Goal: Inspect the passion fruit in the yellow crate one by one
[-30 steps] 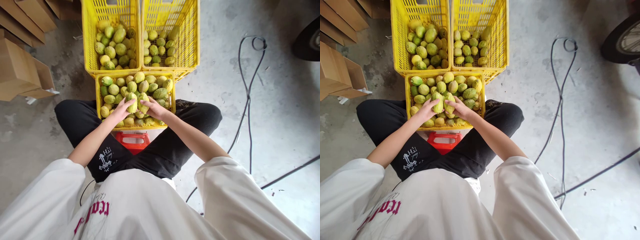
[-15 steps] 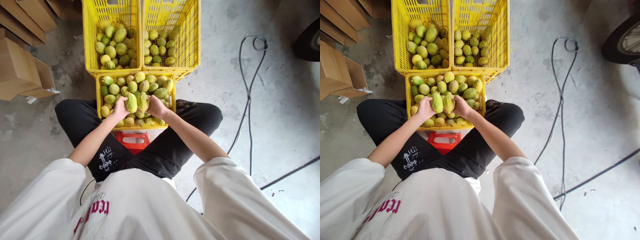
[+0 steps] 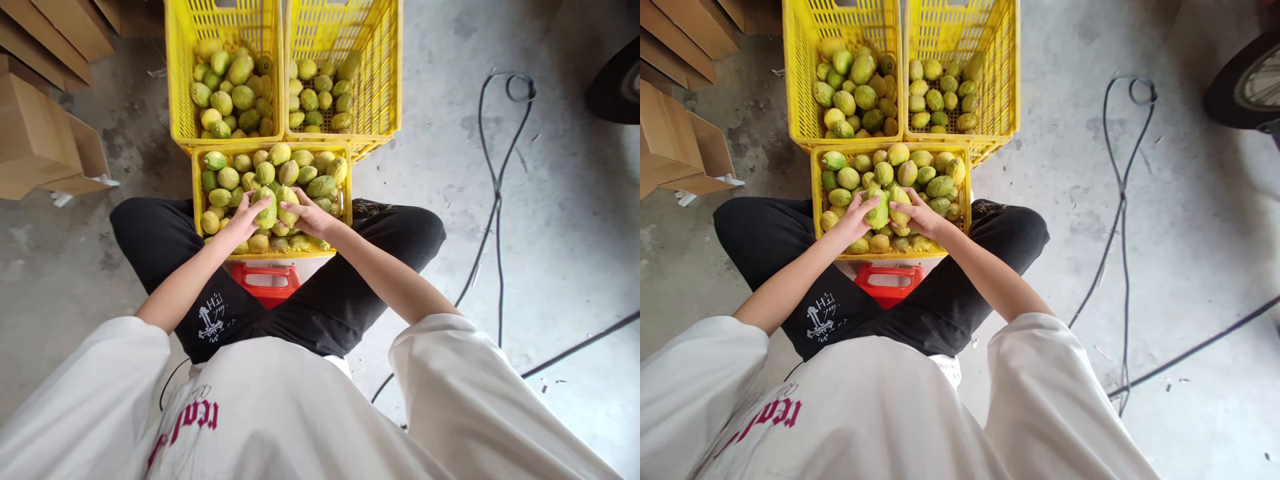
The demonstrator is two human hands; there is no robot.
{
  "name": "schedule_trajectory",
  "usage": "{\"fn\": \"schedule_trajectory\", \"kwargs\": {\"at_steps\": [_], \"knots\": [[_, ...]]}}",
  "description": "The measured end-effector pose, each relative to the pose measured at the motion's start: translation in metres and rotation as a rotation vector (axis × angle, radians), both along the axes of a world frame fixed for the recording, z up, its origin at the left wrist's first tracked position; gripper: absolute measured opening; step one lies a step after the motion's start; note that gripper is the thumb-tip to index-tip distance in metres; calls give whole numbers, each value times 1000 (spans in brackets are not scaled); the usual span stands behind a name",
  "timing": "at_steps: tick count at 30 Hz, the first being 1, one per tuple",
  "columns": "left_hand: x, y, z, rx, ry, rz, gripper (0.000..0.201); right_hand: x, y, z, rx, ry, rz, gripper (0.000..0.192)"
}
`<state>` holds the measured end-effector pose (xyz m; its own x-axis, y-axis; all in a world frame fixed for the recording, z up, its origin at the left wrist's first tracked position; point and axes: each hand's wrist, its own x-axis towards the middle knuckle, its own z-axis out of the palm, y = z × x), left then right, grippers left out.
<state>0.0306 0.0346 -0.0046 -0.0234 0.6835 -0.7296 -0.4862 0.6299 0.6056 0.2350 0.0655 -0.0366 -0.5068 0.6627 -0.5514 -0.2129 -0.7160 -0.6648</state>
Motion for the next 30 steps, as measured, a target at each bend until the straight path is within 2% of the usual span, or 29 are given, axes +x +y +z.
{"fn": "schedule_trajectory", "kwargs": {"at_steps": [3, 6, 8, 13, 17, 22, 27, 30], "knots": [[4, -1, -1, 14, -23, 5, 34, -2, 1, -2, -6, -16, 0, 61], [4, 0, 1, 9, -88, 22, 11, -4, 5, 1, -61, -48, -43, 40], [3, 2, 2, -3, -113, 38, 14, -6, 8, 6, -105, -51, -56, 32], [-4, 6, -9, 0, -101, 45, 35, -7, 11, 14, -122, -47, -73, 40], [-8, 4, -17, 21, -93, 20, 48, -7, 10, 15, -130, -60, -47, 36], [-4, 0, -7, 22, -70, -20, 45, -7, 5, 12, -79, -45, -35, 30], [4, -2, 4, 12, -30, -27, 48, -5, 1, 9, -6, -16, -57, 54], [5, -1, 8, 13, -42, -26, 38, -5, 0, 9, -19, -20, -43, 56]]}}
